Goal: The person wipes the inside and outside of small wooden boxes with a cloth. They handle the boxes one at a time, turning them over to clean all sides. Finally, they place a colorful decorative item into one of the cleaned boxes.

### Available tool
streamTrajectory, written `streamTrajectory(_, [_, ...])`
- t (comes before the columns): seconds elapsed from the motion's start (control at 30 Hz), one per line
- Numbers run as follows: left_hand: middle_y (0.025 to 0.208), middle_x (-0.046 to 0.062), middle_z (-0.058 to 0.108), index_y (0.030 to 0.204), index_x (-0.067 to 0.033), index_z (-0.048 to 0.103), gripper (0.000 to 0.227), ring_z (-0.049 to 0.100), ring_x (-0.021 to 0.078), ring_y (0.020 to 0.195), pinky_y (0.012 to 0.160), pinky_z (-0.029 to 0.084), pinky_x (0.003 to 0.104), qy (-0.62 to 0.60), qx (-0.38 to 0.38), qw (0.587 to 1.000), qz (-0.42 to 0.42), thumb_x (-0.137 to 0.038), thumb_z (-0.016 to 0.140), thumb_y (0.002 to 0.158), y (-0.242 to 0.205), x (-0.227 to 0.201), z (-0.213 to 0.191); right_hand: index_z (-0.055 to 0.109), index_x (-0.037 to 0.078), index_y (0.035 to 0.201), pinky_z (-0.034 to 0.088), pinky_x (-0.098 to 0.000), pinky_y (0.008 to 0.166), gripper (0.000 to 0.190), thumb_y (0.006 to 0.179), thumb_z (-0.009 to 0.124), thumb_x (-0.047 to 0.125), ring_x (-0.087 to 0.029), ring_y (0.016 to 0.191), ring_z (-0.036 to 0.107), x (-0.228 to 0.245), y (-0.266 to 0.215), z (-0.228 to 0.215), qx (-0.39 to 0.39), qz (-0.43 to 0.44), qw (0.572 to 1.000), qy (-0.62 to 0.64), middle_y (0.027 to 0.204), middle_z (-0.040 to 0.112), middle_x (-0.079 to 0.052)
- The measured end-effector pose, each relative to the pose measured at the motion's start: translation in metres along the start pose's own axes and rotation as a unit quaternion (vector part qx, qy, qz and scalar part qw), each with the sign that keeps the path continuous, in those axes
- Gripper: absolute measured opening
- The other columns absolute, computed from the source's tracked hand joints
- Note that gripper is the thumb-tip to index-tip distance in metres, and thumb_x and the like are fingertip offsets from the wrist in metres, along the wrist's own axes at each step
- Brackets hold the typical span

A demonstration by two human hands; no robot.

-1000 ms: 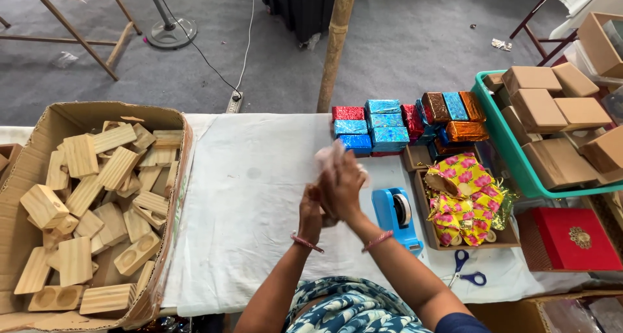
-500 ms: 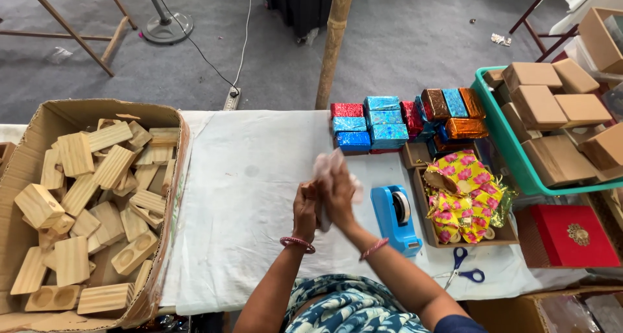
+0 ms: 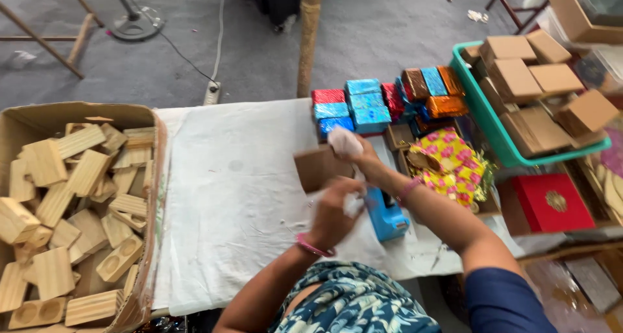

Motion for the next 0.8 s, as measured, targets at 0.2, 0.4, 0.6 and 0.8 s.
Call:
streamTrajectory(0.2, [0.109,0.010,0.062,0.115,-0.0146,0.069,0.039,0.069,0.0276,0.098,0.079,0.057,0.039,-0.076,0.320,0.940,0.085,-0.044,0.074,0.089,0.004,-0.167,0.088,0.063,0.006,0.131,0.054,-0.0321,0.098,0.056,0.079,0.082,-0.002,-0.015,0.109,0.067,0.083,0.045,0.023,-0.052,-0.054,0.997,-0.037,0.117,0.071,-0.004])
streamTrajectory(0.4, [0.108,0.007,0.063,0.108,-0.0169,0.066,0.022,0.070,0.0266,0.095,0.078,0.056,0.041,-0.051,0.299,0.945,0.122,-0.035,0.066,0.096,-0.006,-0.164,0.131,0.064,0.005,0.124,0.060,-0.0355,0.092,0.047,0.081,0.081,-0.002,-0.017,0.104,0.070,0.107,0.080,-0.009,-0.053,-0.086,0.995,0.009,0.113,0.072,-0.006])
streamTrajectory(0.6, [0.107,0.008,0.062,0.104,-0.0121,0.062,0.024,0.071,0.0286,0.093,0.074,0.056,0.041,0.026,0.213,0.966,0.140,-0.035,0.066,0.100,0.035,-0.169,0.120,0.069,0.008,0.119,0.060,-0.0327,0.091,0.048,0.075,0.087,0.002,-0.015,0.099,0.071,0.135,0.103,-0.104,-0.134,-0.143,0.965,-0.172,0.109,0.074,-0.003])
streamTrajectory(0.8, [0.105,0.011,0.061,0.108,-0.0070,0.061,0.043,0.068,0.0334,0.090,0.075,0.055,0.043,-0.060,0.254,0.965,-0.003,-0.046,0.067,0.092,0.033,-0.182,0.077,0.069,0.008,0.118,0.063,-0.0344,0.095,0.048,0.075,0.089,-0.001,-0.017,0.102,0.073,0.235,0.063,-0.225,-0.287,-0.235,0.911,-0.181,0.113,0.074,-0.004])
Point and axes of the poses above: each hand's wrist, its own y-axis towards the middle knuckle, its own z-axis out of the palm, x = y × z, the point moved 10 cm from there along y, towards the middle knuckle
